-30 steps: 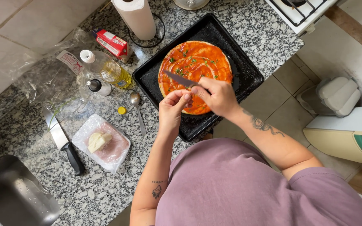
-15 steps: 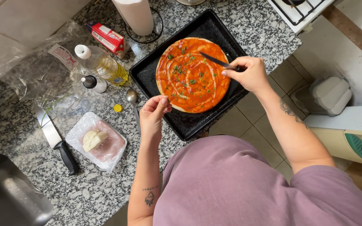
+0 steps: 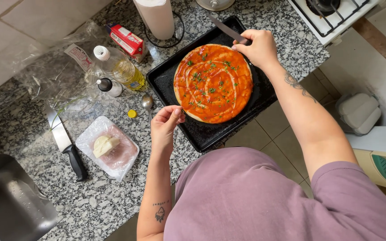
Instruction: The person scores the crust of a pizza on a baking sheet with a knife. They then unwrap a block of cheese, cut it into small pieces on a cutting board, and place the pieces on the board.
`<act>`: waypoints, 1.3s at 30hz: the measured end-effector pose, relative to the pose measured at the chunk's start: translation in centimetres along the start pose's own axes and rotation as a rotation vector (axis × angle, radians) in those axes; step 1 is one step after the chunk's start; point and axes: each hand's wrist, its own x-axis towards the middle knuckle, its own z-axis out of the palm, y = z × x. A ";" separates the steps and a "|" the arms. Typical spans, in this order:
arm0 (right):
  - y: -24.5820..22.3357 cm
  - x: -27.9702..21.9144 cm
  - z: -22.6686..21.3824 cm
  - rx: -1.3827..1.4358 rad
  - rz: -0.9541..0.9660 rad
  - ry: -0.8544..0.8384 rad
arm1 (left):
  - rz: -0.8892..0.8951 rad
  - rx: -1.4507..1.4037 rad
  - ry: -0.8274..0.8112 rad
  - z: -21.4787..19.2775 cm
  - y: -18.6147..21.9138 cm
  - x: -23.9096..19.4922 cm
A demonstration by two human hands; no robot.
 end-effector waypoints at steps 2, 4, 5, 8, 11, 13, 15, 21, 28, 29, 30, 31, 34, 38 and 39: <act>-1.7 -0.4 -0.3 0.022 -0.002 -0.071 | 0.008 -0.001 0.001 0.0 0.1 0.1; -3.2 -1.1 -0.4 0.041 -0.004 -0.142 | 0.015 -0.004 0.001 0.0 0.3 0.1; -3.8 -1.5 -0.4 0.063 -0.007 -0.199 | 0.013 0.004 0.007 0.1 0.3 0.1; -4.9 -2.6 -0.4 0.070 -0.056 -0.255 | 0.008 0.012 0.013 0.4 0.5 0.0; -5.2 -3.1 -0.6 0.040 -0.102 -0.261 | 0.006 0.010 0.016 0.6 0.1 -0.1; -5.4 -3.4 -1.0 0.026 -0.104 -0.268 | 0.009 0.008 0.015 0.9 0.0 -0.1; -5.8 -3.7 -1.4 0.037 -0.046 -0.345 | -0.002 0.002 0.008 1.3 0.1 -0.3; -8.8 -9.2 -0.8 0.380 -0.365 -0.212 | 0.002 -0.065 0.005 2.3 -2.1 0.6; -8.6 -13.5 1.9 0.196 -0.461 -0.066 | -0.001 -0.138 -0.038 3.5 -3.2 0.9; -8.6 -13.7 2.1 0.143 -0.469 -0.024 | -0.007 -0.137 -0.046 3.4 -3.7 1.1; -8.7 -13.9 2.2 0.089 -0.476 0.018 | -0.014 -0.135 -0.053 3.3 -4.3 1.3; -8.6 -13.9 2.3 0.088 -0.473 0.021 | -0.015 -0.134 -0.057 3.5 -4.1 1.3; -8.6 -14.1 2.4 -0.008 -0.480 0.071 | -0.032 -0.121 -0.081 4.2 -3.3 1.0; -8.5 -14.2 2.1 -0.018 -0.480 0.098 | -0.030 -0.030 -0.110 5.0 -1.2 0.2; -8.3 -14.2 2.1 -0.033 -0.484 0.106 | -0.027 0.011 -0.114 5.1 -0.6 0.0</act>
